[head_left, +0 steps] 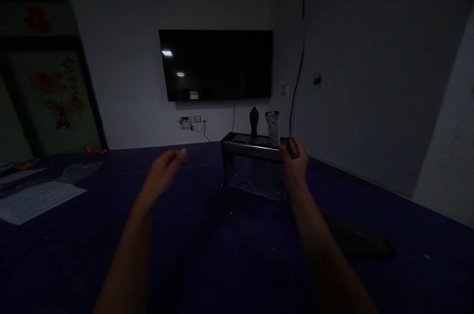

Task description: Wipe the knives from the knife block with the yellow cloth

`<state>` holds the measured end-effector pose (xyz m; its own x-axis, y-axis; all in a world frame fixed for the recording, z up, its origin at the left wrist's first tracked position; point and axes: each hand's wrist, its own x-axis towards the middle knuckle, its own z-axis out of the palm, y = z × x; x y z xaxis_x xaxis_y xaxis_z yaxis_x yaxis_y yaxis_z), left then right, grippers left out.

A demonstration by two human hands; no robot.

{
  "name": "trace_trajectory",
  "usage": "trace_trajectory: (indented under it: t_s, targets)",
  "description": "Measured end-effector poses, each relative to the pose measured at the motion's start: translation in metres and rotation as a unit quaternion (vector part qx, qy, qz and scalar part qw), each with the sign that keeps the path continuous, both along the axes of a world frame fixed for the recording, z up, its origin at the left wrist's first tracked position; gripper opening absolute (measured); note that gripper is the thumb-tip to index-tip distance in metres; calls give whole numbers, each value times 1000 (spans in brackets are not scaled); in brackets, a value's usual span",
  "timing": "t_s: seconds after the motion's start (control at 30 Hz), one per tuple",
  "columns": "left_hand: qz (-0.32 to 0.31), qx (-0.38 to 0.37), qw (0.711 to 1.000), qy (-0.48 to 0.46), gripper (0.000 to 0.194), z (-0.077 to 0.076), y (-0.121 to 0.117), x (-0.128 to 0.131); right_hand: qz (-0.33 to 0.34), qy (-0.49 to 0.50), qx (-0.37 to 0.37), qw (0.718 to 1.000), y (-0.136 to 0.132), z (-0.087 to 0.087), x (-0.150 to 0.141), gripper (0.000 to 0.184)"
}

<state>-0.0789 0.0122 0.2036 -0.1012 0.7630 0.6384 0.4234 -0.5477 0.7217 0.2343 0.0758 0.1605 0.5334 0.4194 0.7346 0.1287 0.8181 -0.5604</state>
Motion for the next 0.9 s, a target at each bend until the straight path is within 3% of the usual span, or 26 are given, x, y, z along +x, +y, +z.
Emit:
trace_trajectory:
  t_s: [0.07, 0.2, 0.33, 0.5, 0.73, 0.9]
  targets:
    - [-24, -10, 998, 57, 49, -9, 8, 10, 43, 3, -4, 999, -5, 4, -12, 77]
    - [-71, 4, 997, 42, 81, -28, 28, 26, 130, 15, -31, 991, -11, 8, -30, 72]
    - [-166, 25, 984, -62, 75, -40, 39, 31, 245, 31, -69, 966, -11, 7, -44, 68]
    - [-235, 37, 948, -213, 63, -40, 40, 30, 309, 41, -80, 947, -13, 9, -52, 63]
    - [-176, 38, 929, -324, 56, -38, 39, 37, 350, 57, -88, 931, -13, 9, -51, 65]
    - [-136, 48, 942, -304, 54, -38, 38, 31, 290, -6, -64, 955, -12, 9, -52, 72]
